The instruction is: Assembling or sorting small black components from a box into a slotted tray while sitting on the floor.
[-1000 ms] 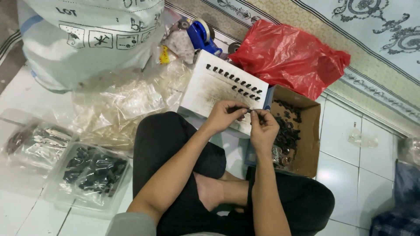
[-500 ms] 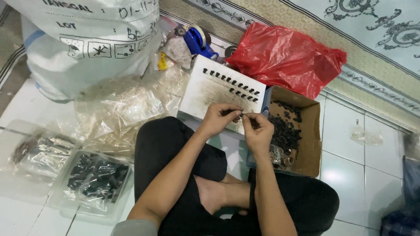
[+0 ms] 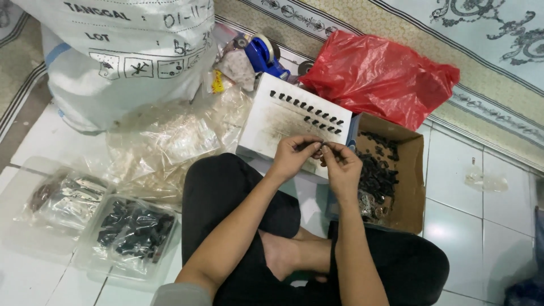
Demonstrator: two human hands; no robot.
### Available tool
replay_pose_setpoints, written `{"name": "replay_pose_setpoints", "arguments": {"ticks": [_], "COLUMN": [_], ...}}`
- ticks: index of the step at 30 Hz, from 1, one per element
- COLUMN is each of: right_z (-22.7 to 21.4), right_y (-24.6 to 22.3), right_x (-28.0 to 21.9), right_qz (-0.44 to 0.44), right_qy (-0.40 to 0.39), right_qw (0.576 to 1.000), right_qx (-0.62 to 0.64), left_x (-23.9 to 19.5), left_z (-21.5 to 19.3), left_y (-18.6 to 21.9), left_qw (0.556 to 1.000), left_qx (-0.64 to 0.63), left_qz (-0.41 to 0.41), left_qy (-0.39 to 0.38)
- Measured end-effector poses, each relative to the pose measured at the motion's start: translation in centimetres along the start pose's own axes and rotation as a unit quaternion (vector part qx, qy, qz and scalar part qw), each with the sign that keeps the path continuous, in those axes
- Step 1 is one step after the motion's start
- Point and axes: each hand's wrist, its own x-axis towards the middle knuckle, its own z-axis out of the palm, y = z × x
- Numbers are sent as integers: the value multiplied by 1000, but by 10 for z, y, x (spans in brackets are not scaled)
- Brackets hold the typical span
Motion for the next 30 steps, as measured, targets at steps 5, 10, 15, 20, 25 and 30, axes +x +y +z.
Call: {"name": "replay_pose_setpoints", "arguments": {"ticks": [5,10,15,20,25,30], "right_z": [7,14,28,43,50,48], "right_y": [4,7,34,48,58,81], "right_x": [21,63,107,121,128,136], "right_qz": [-25,-81,-188,-199,-192,-217], "right_qy": [-40,-70,-157,-181,-192,-192], "right_qw": [997,960,867,816,796,794], "right_qx": [-57,-257,-433,-511,-541,-534], "left_x": [2,3,19,13,0,19], "left_z": [-4,-18,-21,-9,10,-7], "left_y": [13,39,35,58,101,47], "left_qw": [999,961,947,955,961,967], "left_qx": [15,266,303,272,238,210], "left_qz": [-18,-47,-75,-106,-137,-140], "left_qy": [31,65,71,58,46,40]}}
